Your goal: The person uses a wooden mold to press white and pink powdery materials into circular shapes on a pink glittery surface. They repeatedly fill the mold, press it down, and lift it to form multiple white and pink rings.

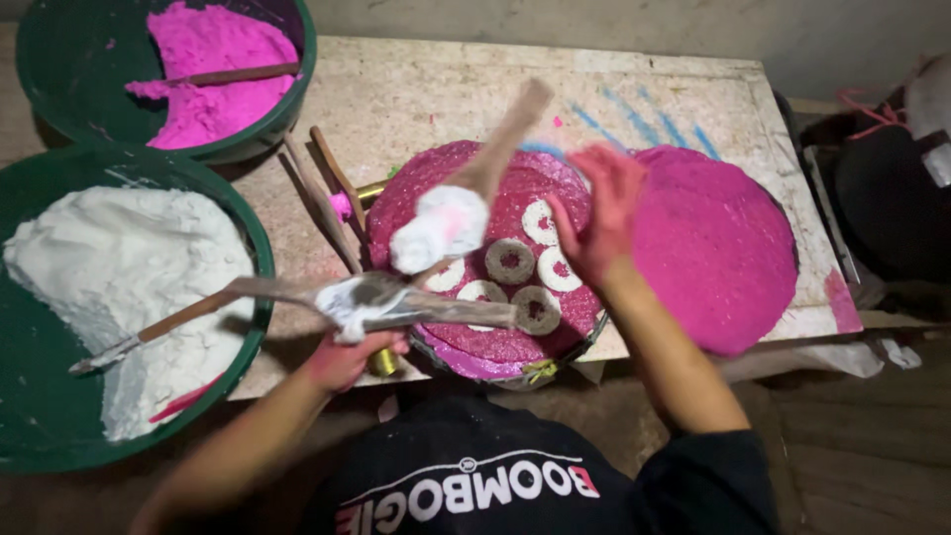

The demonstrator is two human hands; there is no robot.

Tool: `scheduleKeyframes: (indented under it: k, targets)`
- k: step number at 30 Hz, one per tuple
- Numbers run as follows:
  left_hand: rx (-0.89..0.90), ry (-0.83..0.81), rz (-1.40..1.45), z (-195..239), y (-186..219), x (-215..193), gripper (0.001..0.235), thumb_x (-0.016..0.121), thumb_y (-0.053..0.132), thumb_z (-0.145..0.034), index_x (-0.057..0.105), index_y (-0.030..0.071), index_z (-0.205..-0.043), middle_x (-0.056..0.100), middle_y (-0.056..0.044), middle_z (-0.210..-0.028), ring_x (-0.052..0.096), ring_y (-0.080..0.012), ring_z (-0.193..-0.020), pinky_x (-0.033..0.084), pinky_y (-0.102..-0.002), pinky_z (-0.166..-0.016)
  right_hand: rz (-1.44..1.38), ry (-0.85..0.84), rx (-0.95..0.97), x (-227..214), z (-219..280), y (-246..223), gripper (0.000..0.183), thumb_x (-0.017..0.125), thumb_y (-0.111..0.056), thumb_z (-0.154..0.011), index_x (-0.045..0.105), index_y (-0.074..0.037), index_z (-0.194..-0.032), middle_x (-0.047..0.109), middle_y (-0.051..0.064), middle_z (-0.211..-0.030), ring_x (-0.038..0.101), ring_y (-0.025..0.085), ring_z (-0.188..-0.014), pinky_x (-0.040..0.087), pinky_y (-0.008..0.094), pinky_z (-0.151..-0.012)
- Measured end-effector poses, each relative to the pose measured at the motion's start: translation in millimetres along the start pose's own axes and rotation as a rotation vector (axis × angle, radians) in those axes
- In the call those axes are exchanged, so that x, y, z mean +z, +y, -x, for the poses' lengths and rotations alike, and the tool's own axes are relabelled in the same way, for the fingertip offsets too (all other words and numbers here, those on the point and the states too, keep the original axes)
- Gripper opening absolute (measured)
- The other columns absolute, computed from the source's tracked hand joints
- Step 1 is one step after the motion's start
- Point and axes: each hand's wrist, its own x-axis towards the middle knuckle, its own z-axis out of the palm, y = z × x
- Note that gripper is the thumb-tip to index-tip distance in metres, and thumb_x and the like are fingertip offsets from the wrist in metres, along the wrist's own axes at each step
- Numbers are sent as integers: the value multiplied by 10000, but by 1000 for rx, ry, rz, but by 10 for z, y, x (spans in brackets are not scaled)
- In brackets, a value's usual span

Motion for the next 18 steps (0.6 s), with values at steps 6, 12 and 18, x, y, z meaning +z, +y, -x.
scheduleKeyframes:
  k: [6, 12, 18]
  targets:
    - [461, 30, -90, 237, 324, 135, 456, 620, 12, -908, 557, -27, -1358, 605, -143, -1352, 573, -209, -1234, 455, -360, -1053, 13, -781, -167, 769, 646, 392, 588, 696, -106, -759, 647, -155, -1343, 610, 96, -1363, 482, 310, -1280, 282, 605, -1036]
    - [518, 206, 156, 261, 858, 437, 375, 643, 48, -972, 604, -44, -1333, 629, -98, -1075, 588, -179, -965, 504, -326, -877, 184, -998, -159, 893, 750, 516, 245, 695, -274, -903, 714, -189, -1132, 645, 16, -1235, 523, 236, -1280, 297, 540, -1133]
    - [488, 465, 39, 417, 809, 468, 301, 633, 43, -936, 608, -18, -1229, 640, -89, -990, 635, -205, -940, 538, -356, -884, 159, -875, 8, 683, 673, 686, 330, 692, -257, -848, 693, -160, -1164, 641, 93, -1241, 506, 304, -1231, 319, 531, -1014]
